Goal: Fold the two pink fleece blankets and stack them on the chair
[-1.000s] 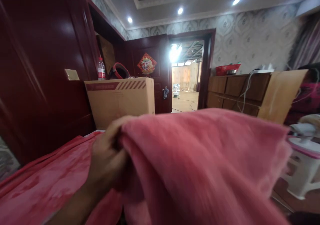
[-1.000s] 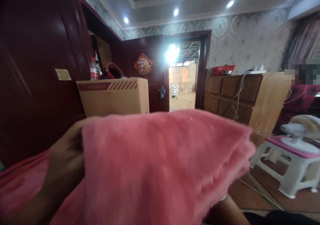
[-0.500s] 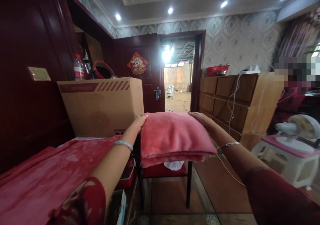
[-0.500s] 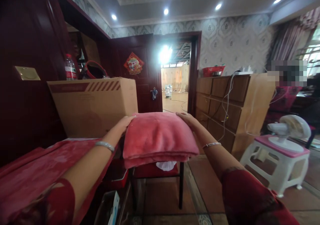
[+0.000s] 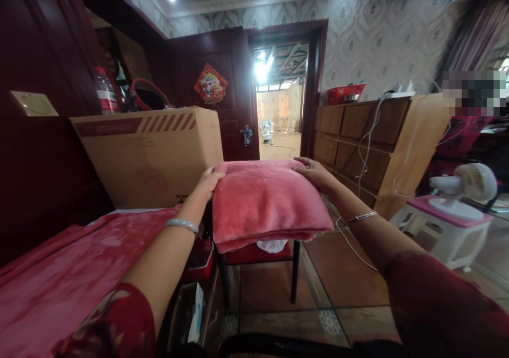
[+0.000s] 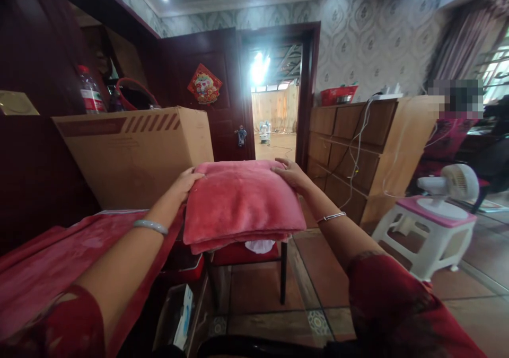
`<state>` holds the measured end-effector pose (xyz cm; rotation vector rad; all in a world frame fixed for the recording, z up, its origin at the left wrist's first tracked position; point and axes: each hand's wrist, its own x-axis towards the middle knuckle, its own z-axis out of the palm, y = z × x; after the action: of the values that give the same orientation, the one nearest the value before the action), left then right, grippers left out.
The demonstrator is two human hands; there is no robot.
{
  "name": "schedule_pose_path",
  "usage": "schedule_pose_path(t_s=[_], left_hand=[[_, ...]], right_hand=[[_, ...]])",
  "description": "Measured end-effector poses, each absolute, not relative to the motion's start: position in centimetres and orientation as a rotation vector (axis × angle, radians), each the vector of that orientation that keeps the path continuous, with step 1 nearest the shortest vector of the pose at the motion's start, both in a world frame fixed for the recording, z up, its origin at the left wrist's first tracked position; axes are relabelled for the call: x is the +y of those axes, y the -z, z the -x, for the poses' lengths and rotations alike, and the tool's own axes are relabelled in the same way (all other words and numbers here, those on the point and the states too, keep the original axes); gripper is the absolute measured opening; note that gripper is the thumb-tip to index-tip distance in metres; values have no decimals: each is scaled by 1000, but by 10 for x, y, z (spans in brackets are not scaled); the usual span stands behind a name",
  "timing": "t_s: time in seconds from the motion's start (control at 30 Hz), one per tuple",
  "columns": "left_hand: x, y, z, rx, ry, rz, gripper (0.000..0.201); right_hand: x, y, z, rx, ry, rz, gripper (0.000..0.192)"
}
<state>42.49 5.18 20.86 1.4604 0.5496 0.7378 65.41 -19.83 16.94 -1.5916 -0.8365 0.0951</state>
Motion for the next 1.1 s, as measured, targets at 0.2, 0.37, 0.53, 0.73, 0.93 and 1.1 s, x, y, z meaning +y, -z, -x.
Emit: schedule_pose_path(t_s=[0.2, 0.37, 0.53, 0.73, 0.93, 1.1], left_hand=[[50, -209, -414, 577, -618, -1491, 18], [50, -207, -414, 547, -660, -1527, 26], [54, -198, -420, 535, -847, -1560, 51], [63, -192, -414, 522, -802, -1624, 41], [52, -201, -402, 558, -934, -1767, 46], [22, -190, -390, 278, -1093, -2522, 73]], right_hand=[[-204, -171, -649, -839, -114, 1734, 58], [-208, -177, -642, -825, -98, 1800, 69], [-201, -181, -632, -908, 28, 1696, 77], [-201, -174, -638, -967, 27, 1794, 67], [-203, -184, -622, -1012, 460, 2207, 59], [-193, -189, -576, -1382, 814, 2275, 68]])
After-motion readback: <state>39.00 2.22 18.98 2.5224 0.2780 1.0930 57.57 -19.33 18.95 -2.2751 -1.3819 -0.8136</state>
